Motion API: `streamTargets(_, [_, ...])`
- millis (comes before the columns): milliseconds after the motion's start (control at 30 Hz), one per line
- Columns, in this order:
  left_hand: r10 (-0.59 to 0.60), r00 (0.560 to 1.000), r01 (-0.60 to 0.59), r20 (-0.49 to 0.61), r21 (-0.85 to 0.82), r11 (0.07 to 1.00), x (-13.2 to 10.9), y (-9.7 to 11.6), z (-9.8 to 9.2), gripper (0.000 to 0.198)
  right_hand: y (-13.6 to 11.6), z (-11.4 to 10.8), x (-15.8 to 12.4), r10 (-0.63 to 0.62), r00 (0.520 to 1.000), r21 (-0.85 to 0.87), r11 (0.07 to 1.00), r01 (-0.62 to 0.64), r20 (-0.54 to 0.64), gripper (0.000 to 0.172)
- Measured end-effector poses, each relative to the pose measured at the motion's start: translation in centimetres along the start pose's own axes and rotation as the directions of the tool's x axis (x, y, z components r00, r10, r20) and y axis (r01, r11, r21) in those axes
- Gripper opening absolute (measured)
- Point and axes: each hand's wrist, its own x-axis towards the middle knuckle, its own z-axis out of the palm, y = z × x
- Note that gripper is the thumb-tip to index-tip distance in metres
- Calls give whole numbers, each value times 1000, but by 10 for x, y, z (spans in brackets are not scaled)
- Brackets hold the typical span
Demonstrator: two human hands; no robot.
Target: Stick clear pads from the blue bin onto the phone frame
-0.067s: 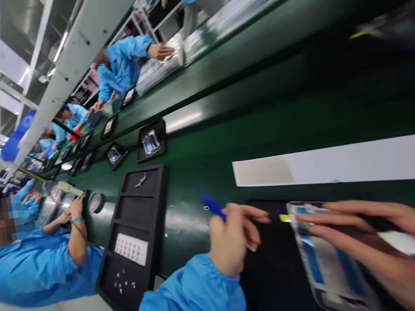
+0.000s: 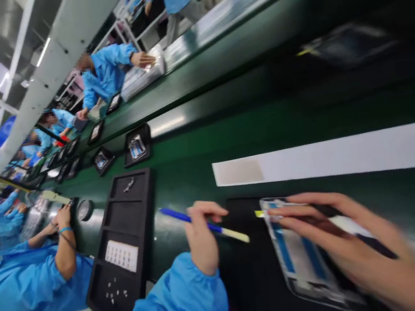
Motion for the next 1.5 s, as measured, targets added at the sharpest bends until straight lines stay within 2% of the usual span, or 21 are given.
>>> streamTargets(67, [126,991,-126,-41,10,992,1,5,-6,71,-8,3,4,111,991,242,962,-127,77,34])
streamTargets(133, [152,988,-153,30,34,988,1,11,-10,68,-9,6,7,158,977,380,902,-203,145,35])
streamTargets(200, [136,982,-146,132,75,986,-1,17,-12,55,-8,6,8,159,970,435,872,-226,187,35])
streamTargets(300, [141,966,-168,217,110,980,-6,23,-13,32,-9,4,7,120,965,447,868,-217,235,32])
streamTargets(467, [268,935,-315,232,193,929,-14,17,-16,15,-12,1,7,49,959,373,915,-154,278,29])
streamTargets(600, [307,907,-385,289,266,884,-14,12,-19,8,-12,2,8,20,953,387,911,-143,304,29])
streamTargets(700, [329,899,-407,289,274,872,-14,12,-19,7,-10,2,9,5,953,408,903,-135,303,29])
streamTargets(800, [300,922,-357,245,243,902,-12,12,-18,11,-9,2,9,-4,952,432,891,-136,307,31])
streamTargets(900, [218,961,-246,169,171,954,-10,11,-16,19,-8,2,8,-24,957,452,884,-115,289,31])
streamTargets(1000, [111,984,-124,139,92,988,-7,10,-13,30,-7,4,8,-76,963,435,899,-45,257,29])
streamTargets(1233, [-132,977,140,168,-35,990,0,6,-9,46,-7,3,8,-160,953,398,916,47,257,31])
streamTargets(1367, [-162,972,175,169,-61,983,1,5,-8,49,-12,1,7,-171,951,385,921,61,258,33])
streamTargets(1500, [-105,986,112,127,-51,992,-3,3,-7,47,-13,2,6,-173,957,381,922,75,232,30])
